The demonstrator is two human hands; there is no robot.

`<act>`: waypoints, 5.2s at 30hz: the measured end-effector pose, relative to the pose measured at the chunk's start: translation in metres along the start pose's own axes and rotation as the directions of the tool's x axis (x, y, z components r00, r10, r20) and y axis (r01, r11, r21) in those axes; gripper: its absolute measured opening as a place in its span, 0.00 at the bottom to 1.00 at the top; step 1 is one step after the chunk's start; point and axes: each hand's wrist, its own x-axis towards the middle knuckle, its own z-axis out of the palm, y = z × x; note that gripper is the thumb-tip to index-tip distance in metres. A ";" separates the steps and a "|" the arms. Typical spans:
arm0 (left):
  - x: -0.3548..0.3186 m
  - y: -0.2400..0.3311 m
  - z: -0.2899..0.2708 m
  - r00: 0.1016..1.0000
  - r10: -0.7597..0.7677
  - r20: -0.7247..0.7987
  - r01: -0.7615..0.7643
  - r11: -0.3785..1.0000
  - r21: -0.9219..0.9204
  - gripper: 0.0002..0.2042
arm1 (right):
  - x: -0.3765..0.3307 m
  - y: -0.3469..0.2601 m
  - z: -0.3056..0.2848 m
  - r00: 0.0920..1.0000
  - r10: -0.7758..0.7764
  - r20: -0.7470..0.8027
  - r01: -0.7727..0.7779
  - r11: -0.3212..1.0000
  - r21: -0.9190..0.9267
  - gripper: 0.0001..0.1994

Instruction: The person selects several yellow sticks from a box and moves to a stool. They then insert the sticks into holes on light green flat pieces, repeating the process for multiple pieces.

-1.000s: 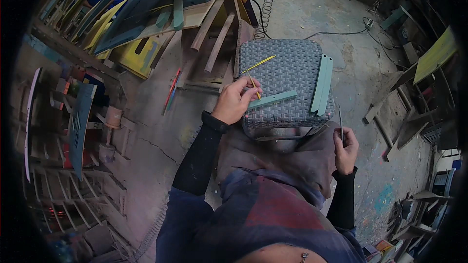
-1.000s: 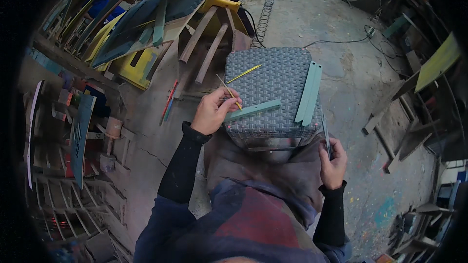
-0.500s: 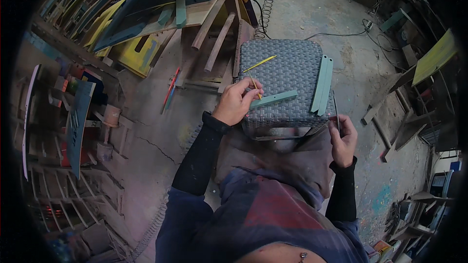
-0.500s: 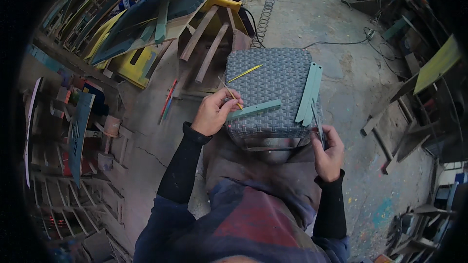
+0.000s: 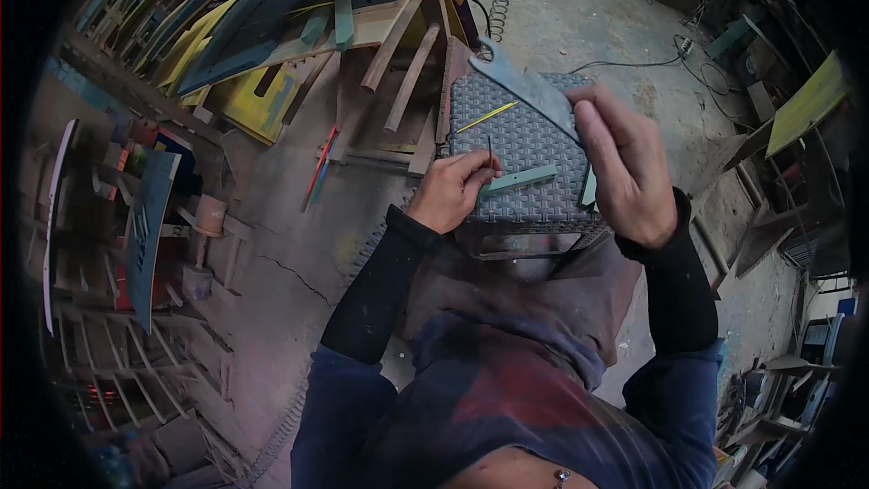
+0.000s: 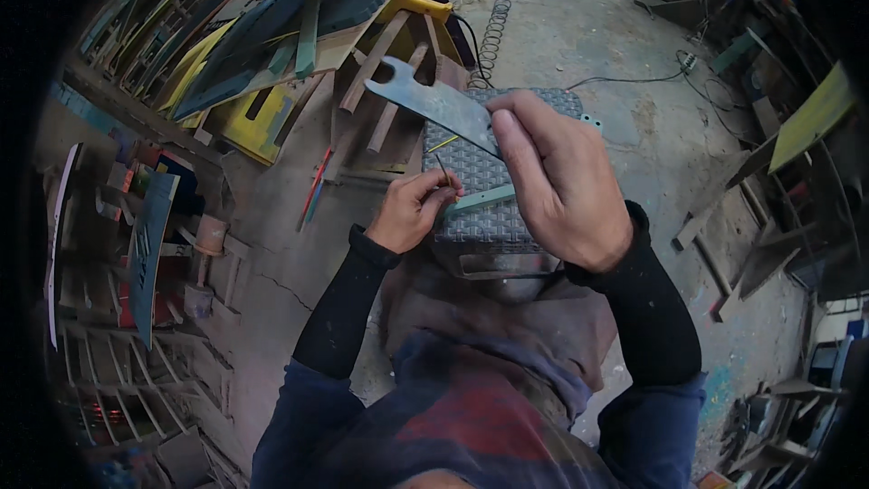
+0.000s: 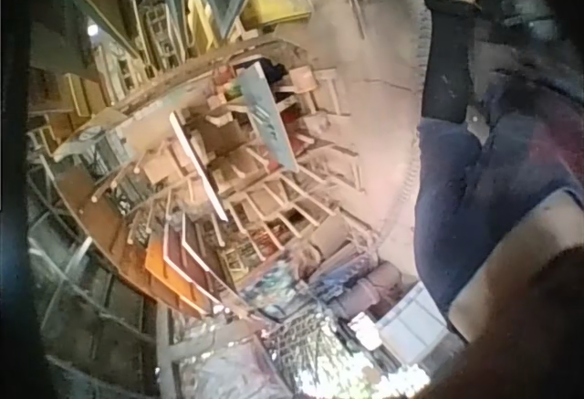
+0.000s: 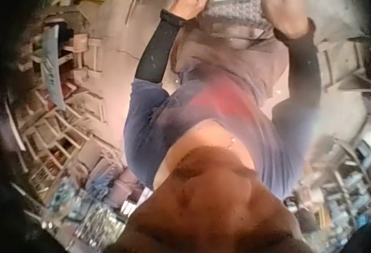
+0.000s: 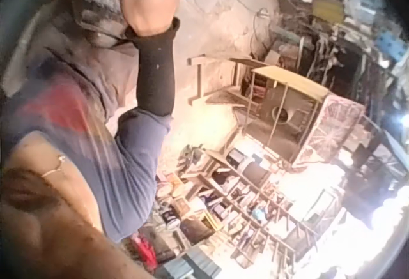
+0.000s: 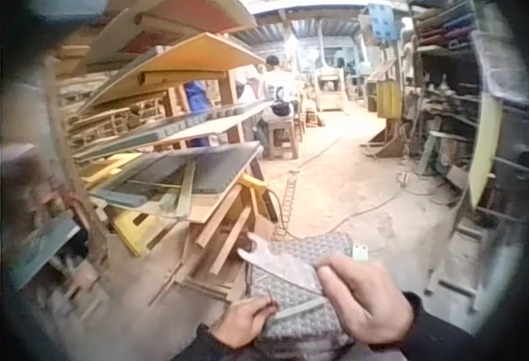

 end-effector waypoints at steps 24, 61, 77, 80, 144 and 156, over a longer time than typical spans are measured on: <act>0.001 -0.003 0.003 0.999 0.048 -0.009 -0.048 0.999 0.019 0.04 | 0.003 0.045 0.024 0.977 -0.077 0.200 0.134 0.949 -0.287 0.10; 0.002 -0.001 0.004 0.997 0.078 0.016 -0.079 0.991 0.105 0.03 | -0.010 0.054 0.029 0.987 0.161 -0.009 -0.160 0.976 -0.147 0.13; 0.012 0.077 -0.111 0.831 -0.117 -0.544 -0.145 0.899 -0.414 0.06 | -0.109 0.082 -0.027 0.811 0.485 -0.328 -0.310 0.831 0.463 0.16; 0.034 0.073 -0.142 0.807 -0.122 -0.577 -0.174 0.886 -0.430 0.06 | -0.121 0.084 -0.026 0.796 0.508 -0.330 -0.317 0.814 0.487 0.16; 0.026 0.012 0.116 0.979 -0.092 -0.183 0.150 0.931 0.334 0.17 | -0.178 0.173 -0.008 0.700 0.622 -0.351 -0.422 0.756 0.499 0.08; -0.020 0.009 0.031 0.950 -0.088 -0.300 0.162 0.959 0.231 0.11 | -0.186 0.176 -0.005 0.685 0.661 -0.305 -0.454 0.715 0.532 0.06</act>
